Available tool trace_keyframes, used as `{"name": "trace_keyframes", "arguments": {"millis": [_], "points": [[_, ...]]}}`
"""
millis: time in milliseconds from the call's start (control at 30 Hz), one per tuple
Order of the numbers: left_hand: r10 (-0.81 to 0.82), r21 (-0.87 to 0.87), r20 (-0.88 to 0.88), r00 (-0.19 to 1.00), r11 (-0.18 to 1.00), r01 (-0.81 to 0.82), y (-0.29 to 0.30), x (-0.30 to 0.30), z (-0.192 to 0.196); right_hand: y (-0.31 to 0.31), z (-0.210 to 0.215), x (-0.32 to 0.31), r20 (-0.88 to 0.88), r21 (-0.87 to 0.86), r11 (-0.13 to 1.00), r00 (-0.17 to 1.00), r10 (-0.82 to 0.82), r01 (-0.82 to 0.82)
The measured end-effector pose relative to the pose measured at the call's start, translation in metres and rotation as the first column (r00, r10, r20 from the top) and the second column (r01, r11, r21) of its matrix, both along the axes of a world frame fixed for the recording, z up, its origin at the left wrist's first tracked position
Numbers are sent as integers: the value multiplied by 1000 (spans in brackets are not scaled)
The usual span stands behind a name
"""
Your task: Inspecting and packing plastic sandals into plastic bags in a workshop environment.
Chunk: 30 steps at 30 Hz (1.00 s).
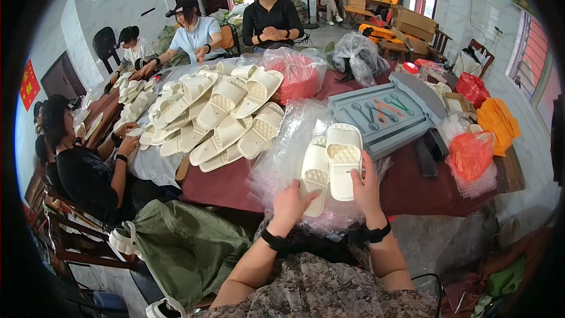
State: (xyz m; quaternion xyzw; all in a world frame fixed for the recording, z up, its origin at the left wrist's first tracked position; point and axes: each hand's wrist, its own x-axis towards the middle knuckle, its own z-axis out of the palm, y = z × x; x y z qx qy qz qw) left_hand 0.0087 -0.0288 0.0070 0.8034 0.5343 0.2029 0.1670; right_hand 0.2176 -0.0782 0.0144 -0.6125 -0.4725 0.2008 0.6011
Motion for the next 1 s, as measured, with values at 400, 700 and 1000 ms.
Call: {"name": "trace_keyframes", "arguments": {"millis": [400,700,1000], "points": [[158,-188,539,827,980,-65,37,-10,26,20,-8,10,88,98,994,994,-58,49],[118,-22,164,979,993,-116,41,-6,-16,18,11,-10,732,-31,997,681,-22,66],[27,22,-57,998,999,-26,24,-6,13,99,-16,-17,731,-373,898,670,128,235]]}}
